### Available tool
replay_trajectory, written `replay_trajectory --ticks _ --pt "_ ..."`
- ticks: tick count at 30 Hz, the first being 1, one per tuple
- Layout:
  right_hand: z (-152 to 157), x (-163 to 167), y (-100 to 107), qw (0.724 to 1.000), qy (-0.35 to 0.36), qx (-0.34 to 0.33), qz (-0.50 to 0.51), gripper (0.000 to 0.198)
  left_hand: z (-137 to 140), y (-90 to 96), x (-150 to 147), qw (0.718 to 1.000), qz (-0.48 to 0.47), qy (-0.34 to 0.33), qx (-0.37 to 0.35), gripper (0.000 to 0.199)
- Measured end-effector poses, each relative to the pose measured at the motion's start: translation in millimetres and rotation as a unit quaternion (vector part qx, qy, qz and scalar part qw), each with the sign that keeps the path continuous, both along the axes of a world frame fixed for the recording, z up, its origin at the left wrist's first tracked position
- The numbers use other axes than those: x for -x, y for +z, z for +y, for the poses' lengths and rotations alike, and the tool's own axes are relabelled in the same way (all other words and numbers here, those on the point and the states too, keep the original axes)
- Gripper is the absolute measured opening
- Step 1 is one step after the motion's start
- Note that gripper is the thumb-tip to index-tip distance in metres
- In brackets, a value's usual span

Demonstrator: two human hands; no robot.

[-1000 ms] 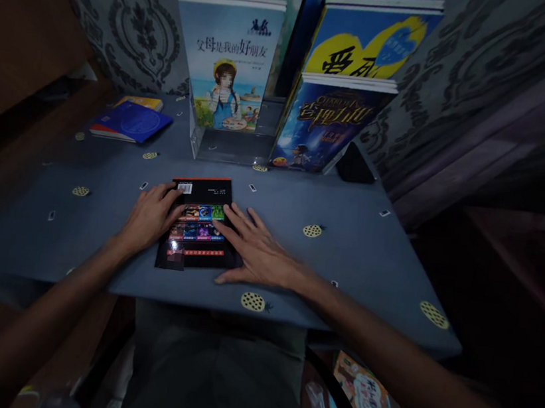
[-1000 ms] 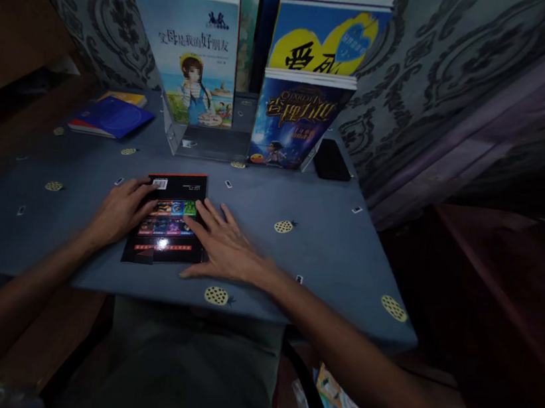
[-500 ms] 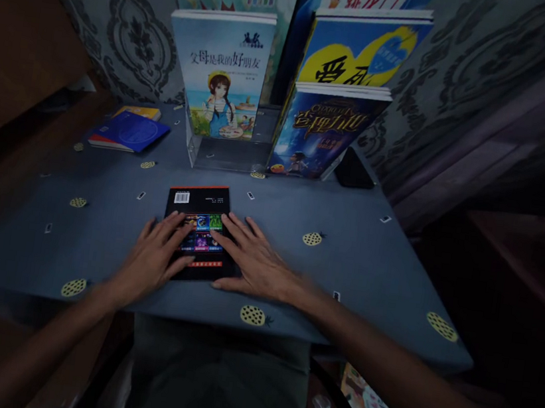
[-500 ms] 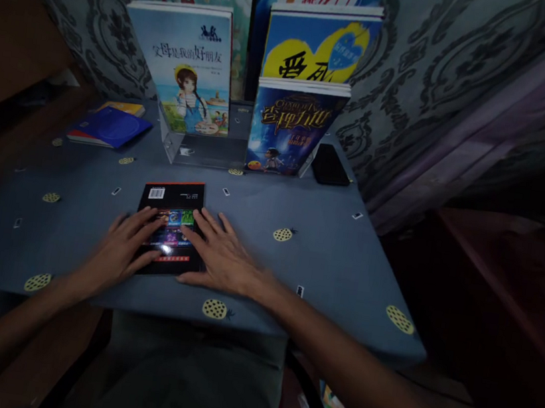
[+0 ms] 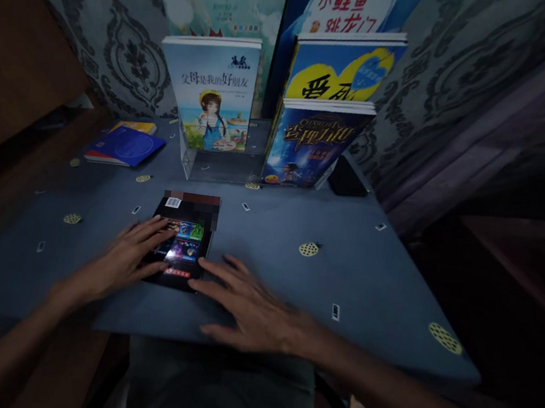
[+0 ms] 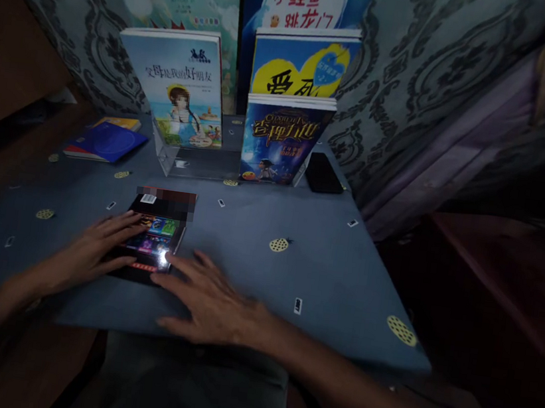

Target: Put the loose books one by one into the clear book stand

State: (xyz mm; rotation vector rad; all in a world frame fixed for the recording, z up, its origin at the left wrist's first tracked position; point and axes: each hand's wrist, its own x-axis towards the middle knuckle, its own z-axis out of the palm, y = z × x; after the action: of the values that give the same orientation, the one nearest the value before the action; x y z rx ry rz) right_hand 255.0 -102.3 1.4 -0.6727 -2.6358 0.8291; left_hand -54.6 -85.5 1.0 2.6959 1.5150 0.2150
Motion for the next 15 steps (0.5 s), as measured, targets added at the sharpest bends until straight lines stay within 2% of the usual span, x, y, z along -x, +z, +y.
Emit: replay_trajectory --ticks 4,7,9,12,15 --pt "29.2 0.4 -6.3 0.993 -0.078 -0.006 0.091 0.038 -11.6 14.3 -41.3 0.995 0.023 0.097 -0.013 0.050" --pt "71.5 4.5 -14.5 0.983 -0.135 -0.029 0.122 0.036 -22.2 13.8 -82.4 0.987 0.081 0.134 -0.026 0.058" --pt "98.3 10.2 -20.2 0.979 -0.157 -0.049 0.119 0.037 -25.3 11.9 -99.0 0.982 0.112 0.148 -0.028 0.061" --pt "123.6 21.6 -26.3 0.981 -0.161 -0.061 0.092 0.038 -25.4 9.9 -105.0 0.978 0.134 0.155 -0.029 0.062" --pt "128.2 31.1 -27.9 0.986 -0.141 -0.072 0.056 0.037 -26.5 7.8 -98.7 0.979 0.137 0.144 -0.033 0.065"
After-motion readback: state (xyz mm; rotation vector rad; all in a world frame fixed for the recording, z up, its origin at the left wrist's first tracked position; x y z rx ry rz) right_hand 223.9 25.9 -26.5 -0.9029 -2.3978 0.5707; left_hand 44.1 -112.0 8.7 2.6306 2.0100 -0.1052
